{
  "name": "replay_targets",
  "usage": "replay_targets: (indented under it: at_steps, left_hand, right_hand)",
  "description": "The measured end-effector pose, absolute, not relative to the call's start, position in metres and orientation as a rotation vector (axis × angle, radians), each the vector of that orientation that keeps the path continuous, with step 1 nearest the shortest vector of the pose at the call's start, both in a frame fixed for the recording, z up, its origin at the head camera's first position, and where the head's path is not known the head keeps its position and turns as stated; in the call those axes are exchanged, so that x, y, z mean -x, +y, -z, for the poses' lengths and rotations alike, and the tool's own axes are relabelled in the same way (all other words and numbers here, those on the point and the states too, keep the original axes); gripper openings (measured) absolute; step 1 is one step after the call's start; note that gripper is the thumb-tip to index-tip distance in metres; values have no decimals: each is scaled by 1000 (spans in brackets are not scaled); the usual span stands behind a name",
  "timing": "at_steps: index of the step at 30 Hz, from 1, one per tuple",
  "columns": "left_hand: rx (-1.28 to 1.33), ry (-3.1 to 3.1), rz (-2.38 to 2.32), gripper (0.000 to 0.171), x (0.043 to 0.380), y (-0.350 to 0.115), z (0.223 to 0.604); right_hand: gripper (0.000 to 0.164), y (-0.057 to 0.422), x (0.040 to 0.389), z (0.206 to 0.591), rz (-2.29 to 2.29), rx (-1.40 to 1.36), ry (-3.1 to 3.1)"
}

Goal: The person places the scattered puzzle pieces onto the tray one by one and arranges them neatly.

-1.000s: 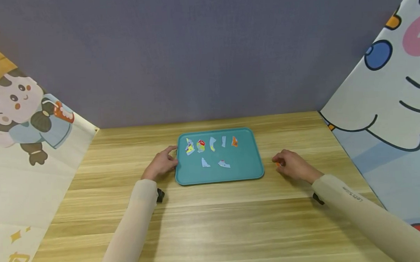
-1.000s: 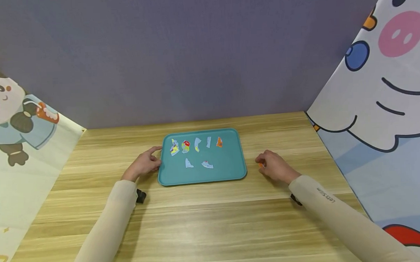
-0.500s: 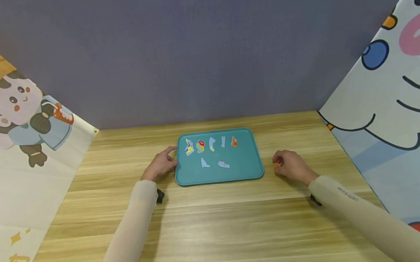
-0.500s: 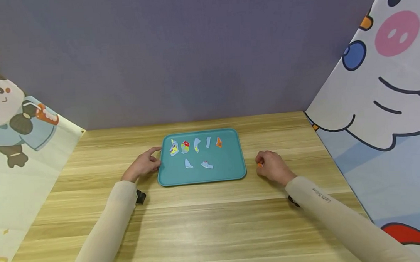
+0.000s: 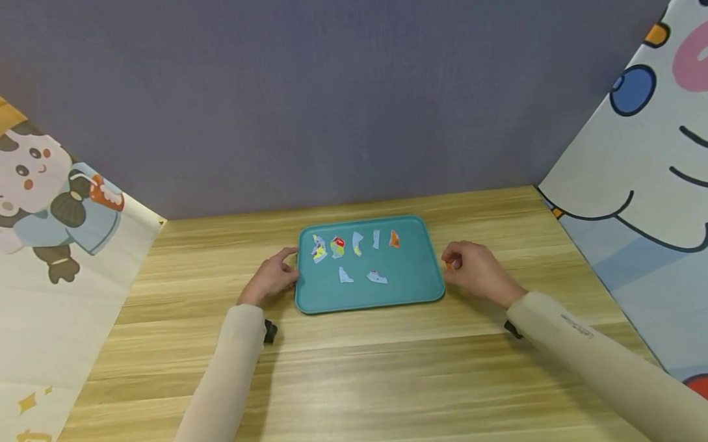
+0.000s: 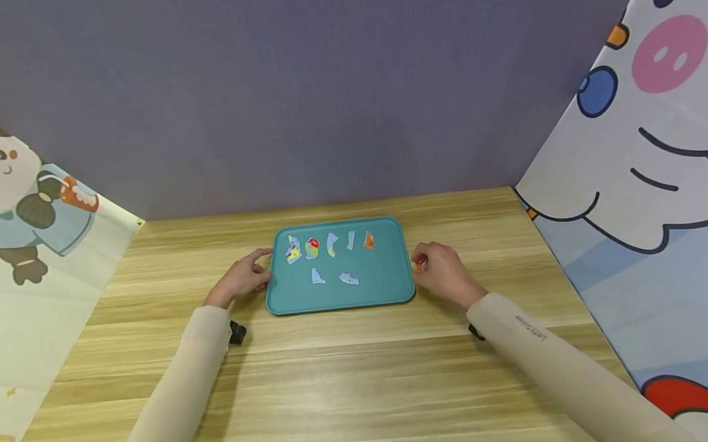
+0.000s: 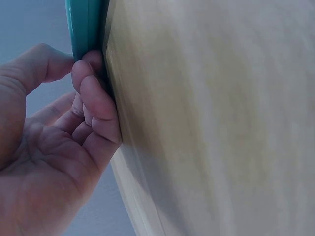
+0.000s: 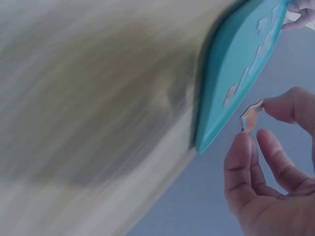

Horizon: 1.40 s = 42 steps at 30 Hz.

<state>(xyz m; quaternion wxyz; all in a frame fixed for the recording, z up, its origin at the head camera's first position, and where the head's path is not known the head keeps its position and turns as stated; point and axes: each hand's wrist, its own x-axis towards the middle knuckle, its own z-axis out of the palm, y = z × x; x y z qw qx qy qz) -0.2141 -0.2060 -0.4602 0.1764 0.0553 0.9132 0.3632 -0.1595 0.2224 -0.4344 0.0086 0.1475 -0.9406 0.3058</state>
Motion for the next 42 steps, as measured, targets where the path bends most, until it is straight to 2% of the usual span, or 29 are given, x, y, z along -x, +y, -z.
replay_targets:
  at_steps: [16,22,32,37,42]
  left_hand:
    - [-166,2588,-1027,64,212,-206,457]
    - [-161,2588,-1022,65,213,-204,456]
    - [-159,2578,-1021,65,212,-199,457]
    - [-179,2566,-1035,66,212,-200,456]
    - [-211,2577,-1010,64,213,-209,448]
  right_hand:
    - [20,176,177,438,-979,-592,-2943]
    - [12,167,184,446,-939,-611,-2984]
    - [11,158,186,459,-891,-656,-3024]
    - [9,156,186,457,-875,-650,-3038]
    - [9,155,185,438,-926,-558,-3033]
